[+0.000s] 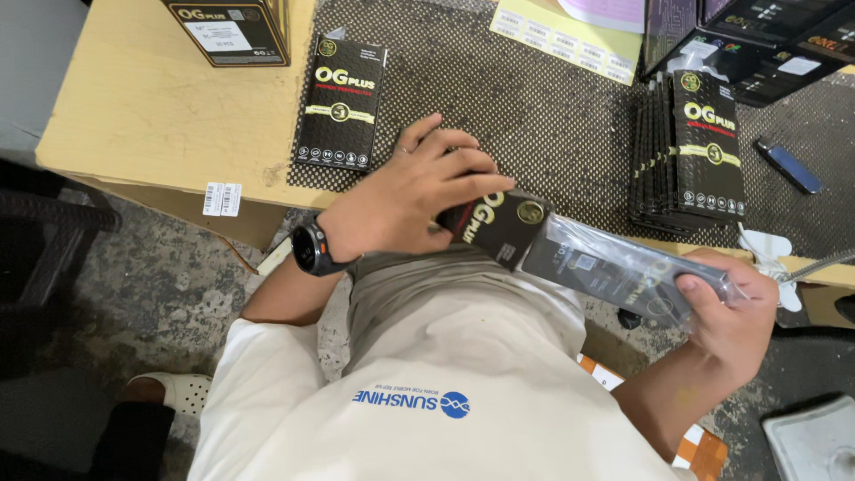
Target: The person removes a phone screen from a plastic sleeve, turns it over to view both sides, and writes on a label on the back with a pen. They then place the screen back into the sleeve and inside a black box.
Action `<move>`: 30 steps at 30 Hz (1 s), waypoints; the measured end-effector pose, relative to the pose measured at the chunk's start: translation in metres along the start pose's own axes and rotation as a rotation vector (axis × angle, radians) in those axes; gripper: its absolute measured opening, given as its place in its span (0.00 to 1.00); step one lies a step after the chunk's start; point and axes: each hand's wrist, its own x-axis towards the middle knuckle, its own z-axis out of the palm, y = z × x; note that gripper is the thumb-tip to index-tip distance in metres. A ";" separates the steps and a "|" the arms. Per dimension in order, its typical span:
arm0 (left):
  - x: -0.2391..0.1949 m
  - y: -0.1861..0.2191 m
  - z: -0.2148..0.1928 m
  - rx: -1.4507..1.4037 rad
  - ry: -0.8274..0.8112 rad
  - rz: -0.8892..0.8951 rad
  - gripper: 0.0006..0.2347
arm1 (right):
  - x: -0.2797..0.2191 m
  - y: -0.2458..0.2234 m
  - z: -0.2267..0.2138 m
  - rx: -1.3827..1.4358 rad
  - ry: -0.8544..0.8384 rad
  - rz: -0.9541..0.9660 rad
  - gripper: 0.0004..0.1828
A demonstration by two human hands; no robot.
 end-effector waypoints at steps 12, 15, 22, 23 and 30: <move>0.000 -0.008 -0.002 -0.129 0.112 0.084 0.21 | 0.003 -0.012 0.003 0.062 -0.101 -0.062 0.15; 0.003 -0.008 -0.001 -0.082 0.110 0.075 0.24 | 0.004 -0.007 0.001 0.086 -0.091 -0.046 0.15; 0.007 -0.005 0.008 -0.117 0.118 0.076 0.18 | 0.011 -0.014 0.001 0.089 -0.128 -0.064 0.12; 0.007 -0.004 0.013 -0.037 0.071 0.105 0.22 | 0.011 -0.011 0.001 0.095 -0.086 -0.031 0.12; 0.025 0.024 0.008 0.477 -0.022 0.141 0.45 | 0.018 -0.021 0.010 0.153 0.074 0.098 0.18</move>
